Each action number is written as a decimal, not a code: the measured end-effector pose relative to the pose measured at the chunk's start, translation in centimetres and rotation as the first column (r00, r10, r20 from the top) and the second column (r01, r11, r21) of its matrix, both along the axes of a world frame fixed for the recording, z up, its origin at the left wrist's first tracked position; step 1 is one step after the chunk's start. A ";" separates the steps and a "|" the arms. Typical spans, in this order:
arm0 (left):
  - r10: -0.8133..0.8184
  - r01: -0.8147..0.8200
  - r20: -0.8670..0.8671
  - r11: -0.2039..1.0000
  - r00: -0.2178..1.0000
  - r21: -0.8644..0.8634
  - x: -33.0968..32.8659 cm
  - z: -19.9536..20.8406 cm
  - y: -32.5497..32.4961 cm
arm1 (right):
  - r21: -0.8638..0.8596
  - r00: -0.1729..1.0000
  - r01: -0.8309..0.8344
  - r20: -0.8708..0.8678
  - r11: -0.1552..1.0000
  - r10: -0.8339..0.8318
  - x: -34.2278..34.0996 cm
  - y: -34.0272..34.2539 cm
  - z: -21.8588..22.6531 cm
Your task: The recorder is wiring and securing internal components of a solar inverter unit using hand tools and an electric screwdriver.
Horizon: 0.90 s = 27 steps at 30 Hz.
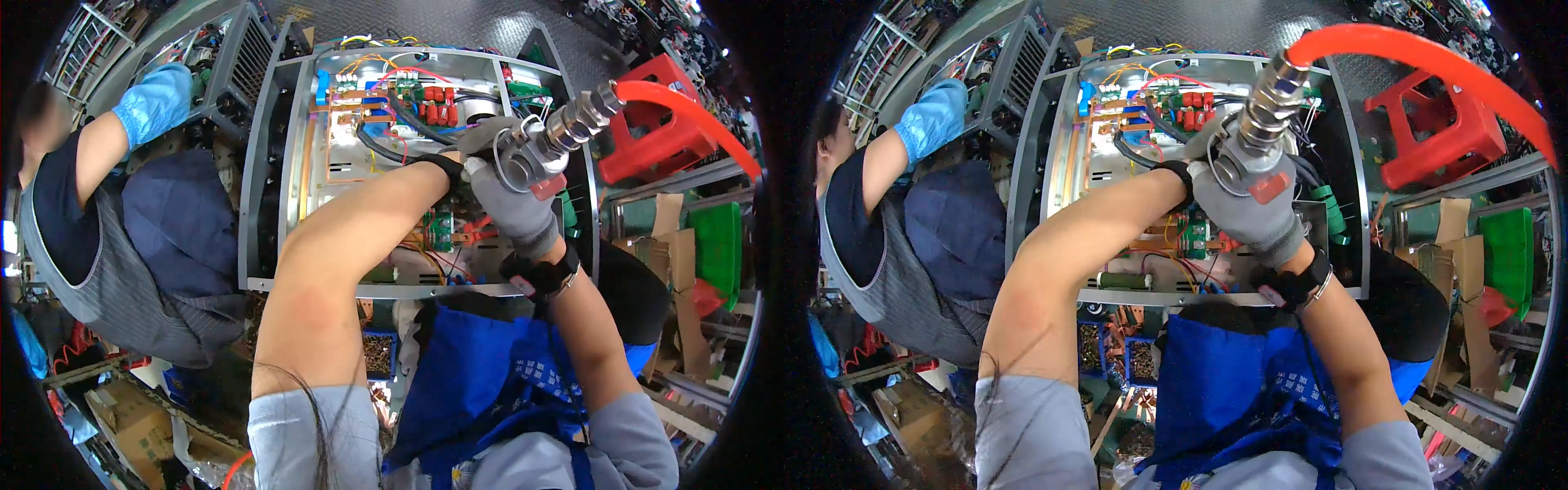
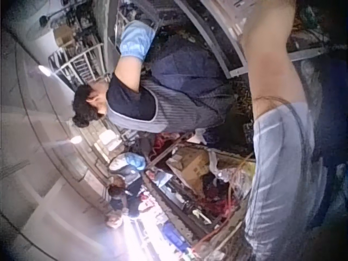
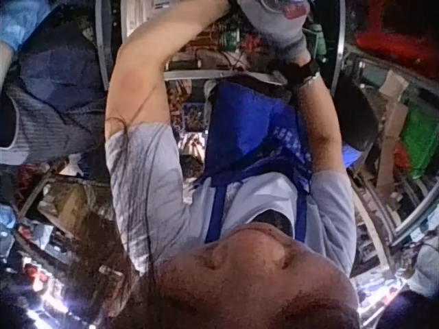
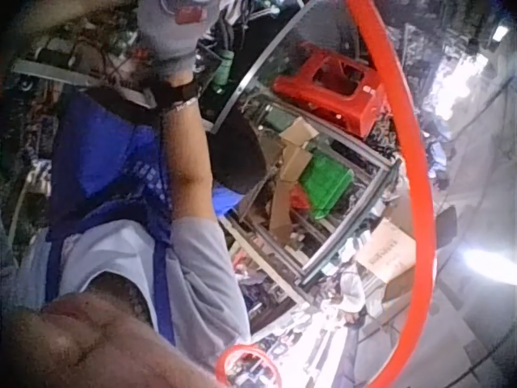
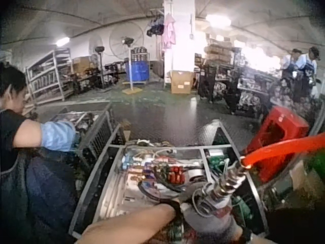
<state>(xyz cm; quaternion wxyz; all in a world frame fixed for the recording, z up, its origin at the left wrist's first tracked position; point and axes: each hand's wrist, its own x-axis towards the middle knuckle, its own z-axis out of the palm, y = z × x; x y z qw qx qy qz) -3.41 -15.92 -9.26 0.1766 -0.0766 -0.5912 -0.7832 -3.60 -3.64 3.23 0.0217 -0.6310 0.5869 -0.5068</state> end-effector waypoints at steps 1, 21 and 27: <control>-0.014 0.014 0.000 0.999 1.000 0.050 -0.1 -0.7 0.0 | 0.011 0.994 -0.046 0.098 0.999 0.044 0.3 -0.2 -0.1; 0.670 -0.516 -0.135 0.670 0.730 0.534 -2.2 2.1 6.2 | -0.010 0.990 -0.066 0.122 0.998 0.067 -0.9 0.3 -0.7; 0.711 -0.737 0.205 0.621 0.673 0.266 0.0 5.6 4.3 | 0.040 0.980 -0.118 0.165 0.992 0.110 -2.1 0.8 -0.8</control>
